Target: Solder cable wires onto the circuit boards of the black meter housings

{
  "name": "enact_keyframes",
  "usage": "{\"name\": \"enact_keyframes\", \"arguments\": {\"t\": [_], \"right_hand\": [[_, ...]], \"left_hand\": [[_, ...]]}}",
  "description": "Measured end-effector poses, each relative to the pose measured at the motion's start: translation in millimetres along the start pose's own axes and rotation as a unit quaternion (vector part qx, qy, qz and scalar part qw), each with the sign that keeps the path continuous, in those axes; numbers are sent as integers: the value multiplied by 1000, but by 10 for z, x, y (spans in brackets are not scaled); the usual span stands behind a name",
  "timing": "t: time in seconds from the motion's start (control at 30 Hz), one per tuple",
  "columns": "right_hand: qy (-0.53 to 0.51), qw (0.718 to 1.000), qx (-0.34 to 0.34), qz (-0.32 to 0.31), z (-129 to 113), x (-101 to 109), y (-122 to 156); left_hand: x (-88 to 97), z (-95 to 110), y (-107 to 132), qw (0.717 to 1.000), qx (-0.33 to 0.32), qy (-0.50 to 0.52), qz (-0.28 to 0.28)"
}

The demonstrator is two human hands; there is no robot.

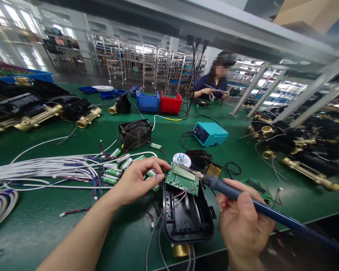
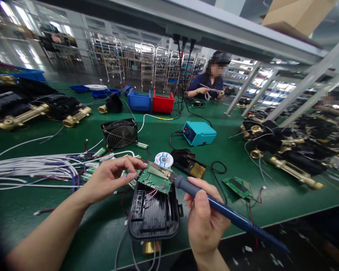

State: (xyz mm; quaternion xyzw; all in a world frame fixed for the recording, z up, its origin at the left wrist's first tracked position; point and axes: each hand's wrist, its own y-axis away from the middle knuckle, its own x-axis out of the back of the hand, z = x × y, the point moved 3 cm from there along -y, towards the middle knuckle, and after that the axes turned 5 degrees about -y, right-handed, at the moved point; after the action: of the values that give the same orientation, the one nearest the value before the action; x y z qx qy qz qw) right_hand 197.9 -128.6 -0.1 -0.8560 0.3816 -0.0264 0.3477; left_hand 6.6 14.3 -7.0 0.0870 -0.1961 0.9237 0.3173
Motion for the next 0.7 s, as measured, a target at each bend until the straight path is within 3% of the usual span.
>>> {"name": "enact_keyframes", "arguments": {"t": [0.17,0.7], "right_hand": [[-39,997,-58,43,-1,-33,7],[-21,997,-72,4,16,-64,2]], "left_hand": [[0,11,8,1000,-5,-5,2],[1,42,-3,1000,-11,-18,6]]}}
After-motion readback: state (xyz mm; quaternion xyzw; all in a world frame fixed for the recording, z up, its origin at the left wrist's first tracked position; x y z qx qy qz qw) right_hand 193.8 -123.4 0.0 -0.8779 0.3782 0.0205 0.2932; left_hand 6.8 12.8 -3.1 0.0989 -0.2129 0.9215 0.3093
